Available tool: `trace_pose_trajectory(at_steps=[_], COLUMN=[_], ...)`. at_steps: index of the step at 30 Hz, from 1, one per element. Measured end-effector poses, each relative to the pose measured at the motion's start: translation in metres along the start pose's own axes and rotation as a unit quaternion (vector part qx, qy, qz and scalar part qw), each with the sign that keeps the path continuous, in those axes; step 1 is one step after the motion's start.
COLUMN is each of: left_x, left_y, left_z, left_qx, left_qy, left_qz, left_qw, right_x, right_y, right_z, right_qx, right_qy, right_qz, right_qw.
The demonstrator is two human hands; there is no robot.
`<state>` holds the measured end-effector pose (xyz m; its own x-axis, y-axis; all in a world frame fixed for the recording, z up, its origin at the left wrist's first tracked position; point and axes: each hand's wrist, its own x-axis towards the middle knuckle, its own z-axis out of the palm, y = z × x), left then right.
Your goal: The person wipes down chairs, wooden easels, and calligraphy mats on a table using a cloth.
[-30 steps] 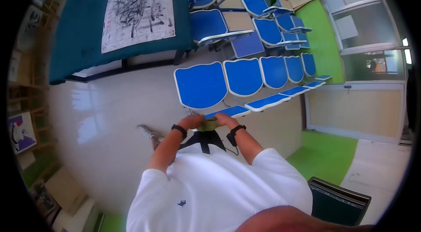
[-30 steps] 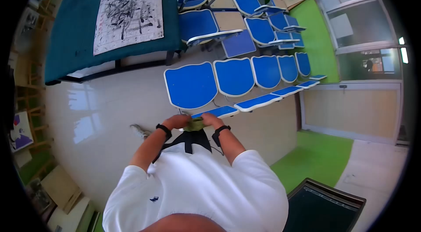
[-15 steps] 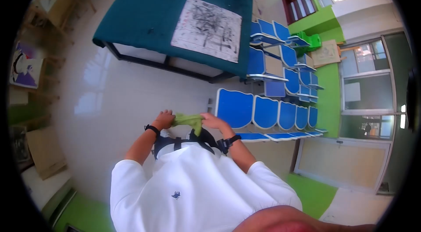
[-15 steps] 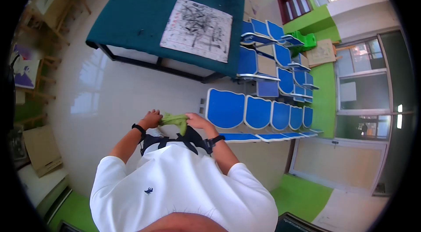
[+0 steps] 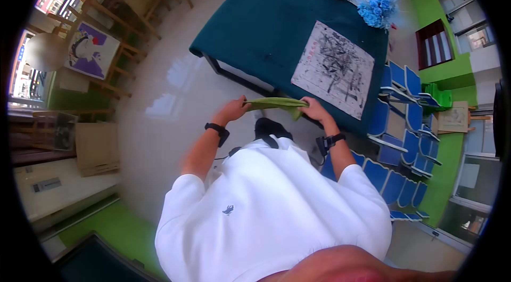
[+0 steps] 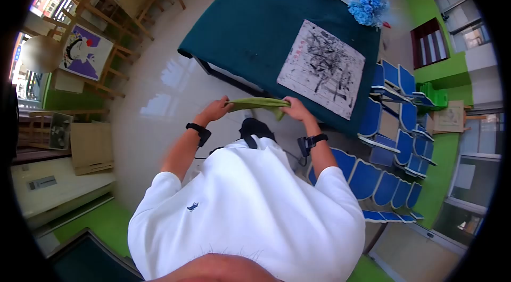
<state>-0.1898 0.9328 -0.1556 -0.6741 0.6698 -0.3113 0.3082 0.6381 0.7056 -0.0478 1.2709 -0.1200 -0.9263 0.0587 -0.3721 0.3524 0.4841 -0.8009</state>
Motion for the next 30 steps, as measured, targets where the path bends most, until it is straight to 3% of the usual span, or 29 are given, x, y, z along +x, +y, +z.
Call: trace_pose_trajectory(at_steps=[1, 2, 3, 4, 6, 8, 10, 11, 13, 15, 19, 21, 22, 23, 24, 25, 27, 29, 30], left_x=[0.01, 0.015, 0.026, 0.036, 0.047, 0.049, 0.052, 0.055, 0.068, 0.093, 0.151, 0.185, 0.204, 0.215, 0.218, 0.213, 0.21, 0.184, 0.173], left_y=[0.004, 0.007, -0.004, -0.014, -0.025, -0.039, -0.063, -0.084, -0.1, -0.137, -0.153, -0.166, -0.168, -0.162, -0.157, -0.16, -0.164, -0.146, -0.138], left_z=[-0.018, -0.032, -0.035, -0.037, -0.049, -0.064, -0.071, -0.072, -0.092, -0.103, -0.136, -0.152, -0.168, -0.176, -0.184, -0.195, -0.213, -0.269, -0.305], left_qx=[0.027, 0.055, 0.073, 0.056, 0.073, 0.076, 0.084, 0.096, 0.062, 0.056, -0.058, -0.084, -0.084, -0.097, -0.114, -0.126, 0.057, 0.108, 0.089], left_qy=[-0.012, -0.031, -0.036, -0.01, 0.03, -0.007, -0.02, -0.011, 0.018, 0.064, 0.079, 0.098, 0.093, 0.075, 0.059, 0.049, -0.049, -0.076, -0.063], left_qz=[0.008, 0.006, 0.032, 0.065, 0.046, -0.018, -0.052, -0.053, -0.137, -0.147, -0.208, -0.111, -0.105, -0.039, 0.029, 0.038, 0.047, 0.094, 0.14], left_qw=[1.0, 0.998, 0.996, 0.996, 0.996, 0.997, 0.995, 0.994, 0.988, 0.985, 0.973, 0.985, 0.986, 0.992, 0.991, 0.99, 0.996, 0.987, 0.984], right_x=[0.023, 0.054, 0.088, 0.1, 0.153, 0.195, 0.237, 0.256, 0.291, 0.334, 0.362, 0.363, 0.376, 0.391, 0.413, 0.425, 0.427, 0.434, 0.435], right_y=[0.0, 0.007, 0.023, -0.007, -0.028, -0.032, -0.035, -0.041, -0.057, -0.052, -0.103, -0.154, -0.16, -0.158, -0.143, -0.135, -0.178, -0.182, -0.184], right_z=[-0.005, -0.008, -0.006, -0.003, 0.009, 0.028, 0.04, 0.045, 0.061, 0.09, 0.107, 0.113, 0.12, 0.139, 0.161, 0.169, 0.161, 0.158, 0.161], right_qx=[-0.07, -0.055, 0.05, 0.196, 0.182, 0.151, -0.013, -0.08, -0.034, -0.058, -0.03, 0.174, 0.185, 0.184, 0.169, 0.148, -0.072, -0.118, -0.135], right_qy=[0.078, 0.079, 0.045, 0.044, -0.023, -0.053, -0.098, -0.093, -0.085, -0.032, -0.084, -0.117, -0.137, -0.133, -0.109, -0.08, -0.07, -0.108, -0.031], right_qz=[-0.067, -0.001, 0.053, 0.118, 0.206, 0.244, 0.023, -0.009, 0.022, 0.003, -0.01, 0.14, 0.174, 0.182, 0.048, -0.085, -0.122, -0.059, -0.009], right_qw=[0.992, 0.995, 0.996, 0.973, 0.961, 0.956, 0.995, 0.992, 0.996, 0.998, 0.996, 0.968, 0.957, 0.957, 0.978, 0.982, 0.988, 0.985, 0.99])
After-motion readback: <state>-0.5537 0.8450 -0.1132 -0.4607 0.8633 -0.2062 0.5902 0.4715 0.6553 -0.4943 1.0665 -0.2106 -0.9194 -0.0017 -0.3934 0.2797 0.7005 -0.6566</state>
